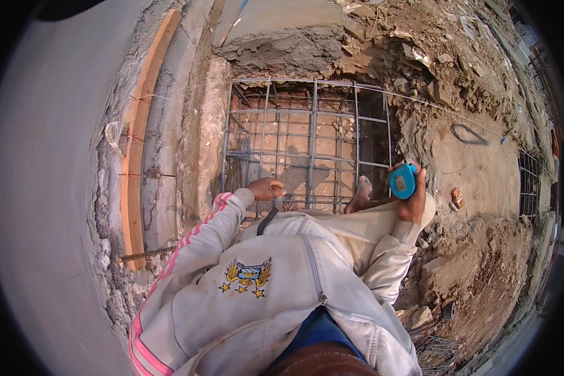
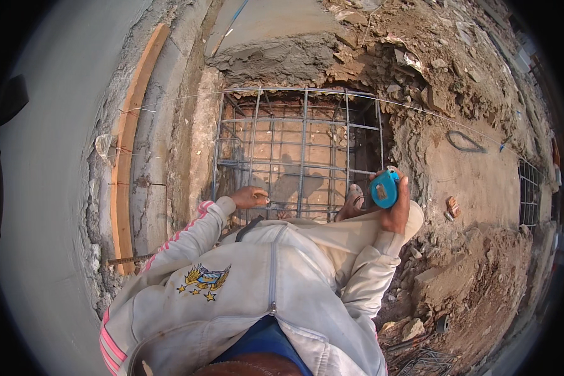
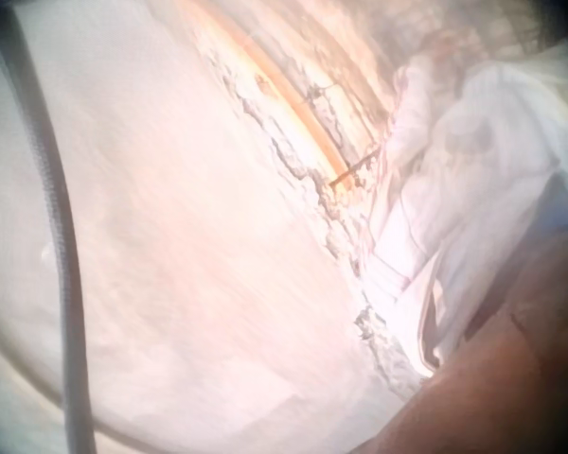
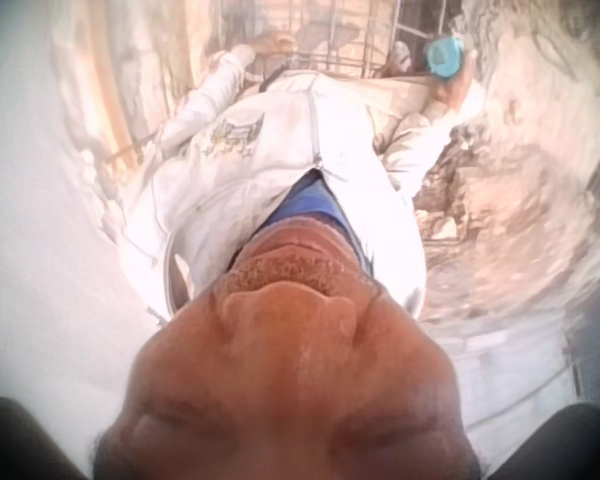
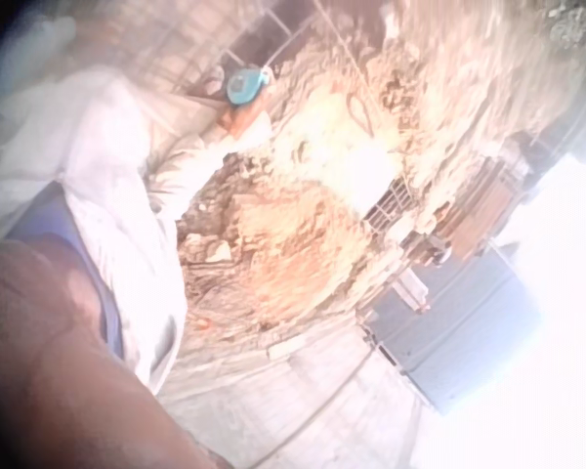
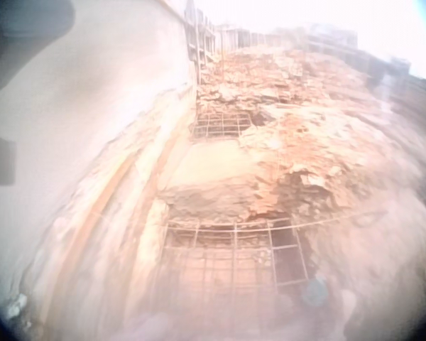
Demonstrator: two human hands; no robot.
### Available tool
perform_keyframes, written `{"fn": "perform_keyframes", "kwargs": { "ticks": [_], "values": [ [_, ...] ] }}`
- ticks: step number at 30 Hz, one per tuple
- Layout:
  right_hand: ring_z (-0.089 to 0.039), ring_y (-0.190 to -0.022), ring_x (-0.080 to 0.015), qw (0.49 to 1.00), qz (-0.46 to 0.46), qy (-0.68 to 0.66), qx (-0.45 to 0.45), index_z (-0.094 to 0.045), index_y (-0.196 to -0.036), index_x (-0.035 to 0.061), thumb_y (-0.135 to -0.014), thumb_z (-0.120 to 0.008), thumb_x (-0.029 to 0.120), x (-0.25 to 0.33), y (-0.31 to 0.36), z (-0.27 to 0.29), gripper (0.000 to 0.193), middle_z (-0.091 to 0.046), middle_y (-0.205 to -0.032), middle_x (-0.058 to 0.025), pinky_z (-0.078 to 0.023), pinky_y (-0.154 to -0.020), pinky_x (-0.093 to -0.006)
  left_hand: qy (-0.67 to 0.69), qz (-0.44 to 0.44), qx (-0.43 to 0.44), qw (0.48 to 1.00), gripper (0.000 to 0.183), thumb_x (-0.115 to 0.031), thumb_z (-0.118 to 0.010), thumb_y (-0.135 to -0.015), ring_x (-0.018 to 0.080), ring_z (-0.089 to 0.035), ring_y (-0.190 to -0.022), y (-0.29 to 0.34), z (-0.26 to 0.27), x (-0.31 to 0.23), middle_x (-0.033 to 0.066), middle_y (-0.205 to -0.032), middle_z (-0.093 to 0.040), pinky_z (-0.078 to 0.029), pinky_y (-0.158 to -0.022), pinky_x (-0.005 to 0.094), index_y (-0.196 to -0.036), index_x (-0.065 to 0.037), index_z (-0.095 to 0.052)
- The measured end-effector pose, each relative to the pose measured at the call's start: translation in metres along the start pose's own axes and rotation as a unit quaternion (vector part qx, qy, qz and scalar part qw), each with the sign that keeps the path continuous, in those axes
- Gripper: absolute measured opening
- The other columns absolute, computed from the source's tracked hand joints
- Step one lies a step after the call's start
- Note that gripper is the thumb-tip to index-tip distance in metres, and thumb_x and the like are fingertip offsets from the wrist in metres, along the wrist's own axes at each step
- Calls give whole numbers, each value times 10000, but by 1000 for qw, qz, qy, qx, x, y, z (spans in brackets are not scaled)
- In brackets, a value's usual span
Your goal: The person uses a tape measure to check the dimensions of a concrete wall and rebar reinforcement at a construction site.
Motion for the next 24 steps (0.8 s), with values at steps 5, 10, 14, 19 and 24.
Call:
{"fn": "perform_keyframes", "kwargs": {
  "ticks": [5, 10, 14, 19, 24],
  "values": [
    [-663, -1065, -322, 1000, -3, 9, 17, -539, -1271, 95, -1046, -425, 552, -1, -1, -5, 522, -651, -1146, -155, -588, -825, -449, -169, 65, 19, 983, 440, -488, -653, -846, 354, -652, -1113, -7, -32, 88, 151, -1199, -702, -496, -982, 434, -1091, -138, -759],
    [-665, -1063, -310, 1000, 4, 27, 10, -535, -1271, 84, -1048, -427, 546, -2, 2, -5, 525, -651, -1146, -160, -589, -817, -432, -101, 85, 4, 991, 415, -500, -629, -853, 361, -657, -1097, 17, -38, 109, 152, -1180, -704, -502, -974, 439, -1052, -165, -768],
    [-667, -1055, -311, 1000, -10, 22, 12, -534, -1266, 78, -1050, -435, 534, -2, 0, -8, 514, -657, -1137, -164, -583, -821, -432, -59, 86, -17, 994, 411, -494, -638, -856, 356, -663, -1088, 19, -43, 117, 151, -1151, -715, -509, -963, 433, -1077, -169, -763],
    [-684, -1039, -305, 1000, -7, 5, 20, -529, -1305, 28, -1023, -529, 510, -2, -3, -8, 559, -675, -1109, -163, -586, -850, -396, -57, 81, -39, 994, 395, -460, -654, -858, 337, -674, -1066, 11, -43, 104, 143, -1123, -727, -516, -946, 421, -1090, -157, -756],
    [-687, -1031, -301, 1000, -3, -1, 7, -549, -1290, 19, -1018, -537, 514, -4, -4, -6, 565, -685, -1082, -162, -576, -865, -379, -50, 51, -41, 997, 386, -437, -663, -853, 320, -681, -1059, 5, -39, 87, 133, -1120, -732, -520, -936, 410, -1088, -146, -755]
  ]
}}
Point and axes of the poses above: each hand's wrist, its own y-axis away from the middle knuckle, its own z-axis out of the back of the hand, x = y × z, the point moved 2 cm from there along -y, towards the middle knuckle
